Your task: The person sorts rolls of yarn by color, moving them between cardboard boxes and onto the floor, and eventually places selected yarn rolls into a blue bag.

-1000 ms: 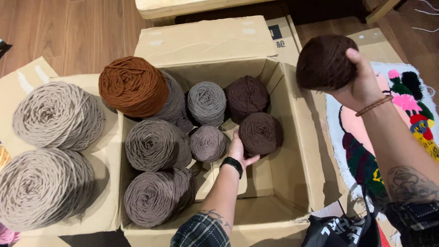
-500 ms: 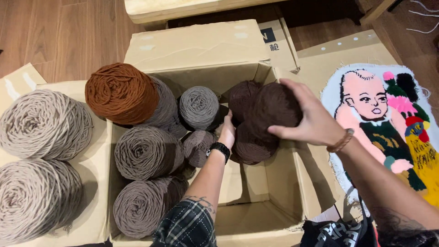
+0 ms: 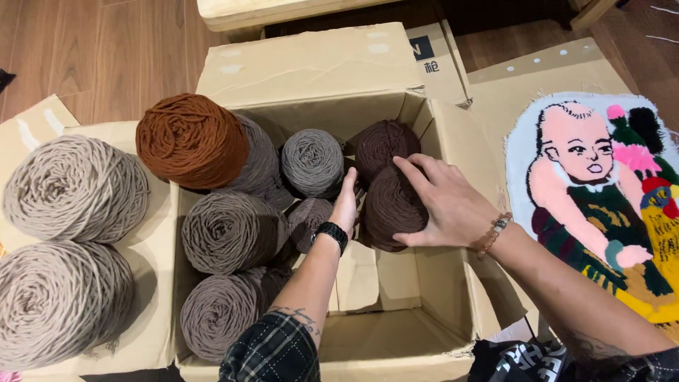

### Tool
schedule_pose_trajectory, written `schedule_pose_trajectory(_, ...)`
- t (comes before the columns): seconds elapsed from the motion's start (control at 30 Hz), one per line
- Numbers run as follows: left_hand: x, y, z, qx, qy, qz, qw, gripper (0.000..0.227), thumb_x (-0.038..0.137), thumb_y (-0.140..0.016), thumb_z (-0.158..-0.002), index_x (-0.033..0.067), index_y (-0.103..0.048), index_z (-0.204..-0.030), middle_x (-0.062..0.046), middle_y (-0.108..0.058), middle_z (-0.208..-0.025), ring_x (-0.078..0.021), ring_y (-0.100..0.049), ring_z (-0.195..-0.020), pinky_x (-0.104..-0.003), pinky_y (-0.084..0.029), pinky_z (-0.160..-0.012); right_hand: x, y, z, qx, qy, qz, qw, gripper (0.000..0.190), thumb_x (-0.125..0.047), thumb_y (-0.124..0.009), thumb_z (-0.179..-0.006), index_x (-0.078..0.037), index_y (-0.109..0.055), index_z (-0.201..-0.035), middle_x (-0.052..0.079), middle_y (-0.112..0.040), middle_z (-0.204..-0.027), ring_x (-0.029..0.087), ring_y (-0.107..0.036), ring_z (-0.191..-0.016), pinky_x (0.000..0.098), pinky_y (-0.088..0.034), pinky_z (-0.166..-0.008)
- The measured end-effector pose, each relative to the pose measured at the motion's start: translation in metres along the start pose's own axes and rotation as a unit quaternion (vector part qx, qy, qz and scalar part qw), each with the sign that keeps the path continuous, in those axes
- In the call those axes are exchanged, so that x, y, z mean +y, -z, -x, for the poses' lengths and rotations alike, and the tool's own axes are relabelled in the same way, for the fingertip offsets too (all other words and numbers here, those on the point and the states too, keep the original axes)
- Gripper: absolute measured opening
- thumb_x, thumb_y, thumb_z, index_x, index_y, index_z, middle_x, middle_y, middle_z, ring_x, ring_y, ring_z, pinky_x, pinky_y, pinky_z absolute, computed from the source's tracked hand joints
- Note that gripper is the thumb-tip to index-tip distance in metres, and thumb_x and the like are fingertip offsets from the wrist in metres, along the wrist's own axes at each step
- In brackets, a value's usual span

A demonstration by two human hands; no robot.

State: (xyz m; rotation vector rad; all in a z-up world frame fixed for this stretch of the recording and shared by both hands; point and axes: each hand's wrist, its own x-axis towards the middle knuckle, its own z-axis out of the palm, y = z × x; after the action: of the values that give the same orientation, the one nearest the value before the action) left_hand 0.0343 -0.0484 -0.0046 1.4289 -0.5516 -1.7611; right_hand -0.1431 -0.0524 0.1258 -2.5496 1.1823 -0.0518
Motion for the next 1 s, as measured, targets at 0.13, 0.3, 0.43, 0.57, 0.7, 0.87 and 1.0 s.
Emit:
schedule_pose_trajectory(0.13, 0.009, -0.008, 0.023, -0.024, 0.016, 0.005, 1.0, 0.086, 0.072, -0.032, -0.083, 0.0174, -0.012, -0.146, -0.012, -0.006, -0.151, -0.0356, -0.008, -0.138, -0.05, -0.012, -0.111, 0.001, -0.003, 0.001, 0.0, 0.004, 0.014, 1.0, 0.114, -0.061, -0.074, -0.051, -0.011, -0.025, -0.141, 0.016, -0.039, -0.126, 0.035, -0.044, -0.116, 0.0417, -0.034, -0.094)
schedule_pose_trajectory(0.3, 0.054, -0.032, 0.082, -0.045, 0.015, -0.021, 0.999, 0.089, 0.072, -0.028, -0.08, 0.0138, -0.013, -0.145, -0.012, -0.005, -0.151, -0.0352, -0.006, -0.138, -0.051, -0.012, -0.112, 0.002, -0.01, 0.001, 0.012, 0.019, 0.067, 0.997, 0.115, -0.069, -0.067, -0.054, -0.01, -0.022, -0.142, 0.017, -0.039, -0.127, 0.034, -0.045, -0.115, 0.0434, -0.032, -0.098)
schedule_pose_trajectory(0.43, 0.037, -0.019, 0.082, -0.052, 0.027, -0.033, 0.998, 0.09, 0.075, -0.028, -0.079, 0.0132, -0.02, -0.144, -0.014, -0.006, -0.151, -0.0366, -0.009, -0.137, -0.054, -0.015, -0.11, 0.002, -0.011, 0.002, 0.016, 0.032, 0.088, 0.996, 0.113, -0.07, -0.063, -0.058, -0.009, -0.02, -0.143, 0.017, -0.038, -0.128, 0.034, -0.045, -0.116, 0.0433, -0.032, -0.098)
schedule_pose_trajectory(0.57, 0.044, -0.018, 0.107, -0.055, 0.039, -0.025, 0.997, 0.094, 0.076, -0.035, -0.076, 0.0144, -0.016, -0.144, -0.017, -0.006, -0.15, -0.0417, -0.011, -0.136, -0.062, -0.014, -0.106, 0.003, -0.014, 0.002, 0.009, 0.026, 0.115, 0.993, 0.116, -0.074, -0.06, -0.057, -0.009, -0.018, -0.143, 0.016, -0.036, -0.131, 0.031, -0.041, -0.121, 0.041, -0.029, -0.101)
schedule_pose_trajectory(0.7, 0.058, -0.026, 0.142, -0.038, 0.076, 0.013, 0.996, 0.098, 0.076, -0.041, -0.073, 0.0155, -0.013, -0.145, -0.021, -0.01, -0.147, -0.0482, -0.016, -0.132, -0.063, -0.02, -0.103, -0.009, -0.002, 0.003, -0.014, 0.007, 0.095, 0.995, 0.119, -0.074, -0.064, -0.055, -0.007, -0.019, -0.143, 0.019, -0.031, -0.138, 0.035, -0.033, -0.127, 0.0449, -0.027, -0.103)
schedule_pose_trajectory(0.87, 0.026, 0.007, 0.114, 0.047, -0.022, -0.029, 0.998, 0.07, 0.06, -0.053, -0.08, 0.0144, -0.039, -0.131, -0.016, -0.037, -0.132, -0.0411, -0.039, -0.118, -0.051, -0.04, -0.092, -0.06, 0.025, -0.013, 0.016, -0.028, 0.031, 0.999, 0.107, -0.07, -0.058, -0.067, -0.004, -0.021, -0.142, 0.025, -0.026, -0.14, 0.04, -0.023, -0.132, 0.052, -0.02, -0.104)
schedule_pose_trajectory(1.0, 0.06, 0.046, 0.143, 0.147, -0.128, -0.011, 0.981, 0.037, 0.032, -0.051, -0.087, 0.0078, -0.06, -0.113, -0.02, -0.052, -0.122, -0.0395, -0.054, -0.107, -0.047, -0.053, -0.078, -0.115, 0.031, -0.058, 0.099, 0.054, -0.142, 0.984, 0.085, -0.051, -0.063, -0.076, -0.004, -0.031, -0.138, 0.029, -0.036, -0.132, 0.045, -0.035, -0.124, 0.0543, -0.029, -0.1)
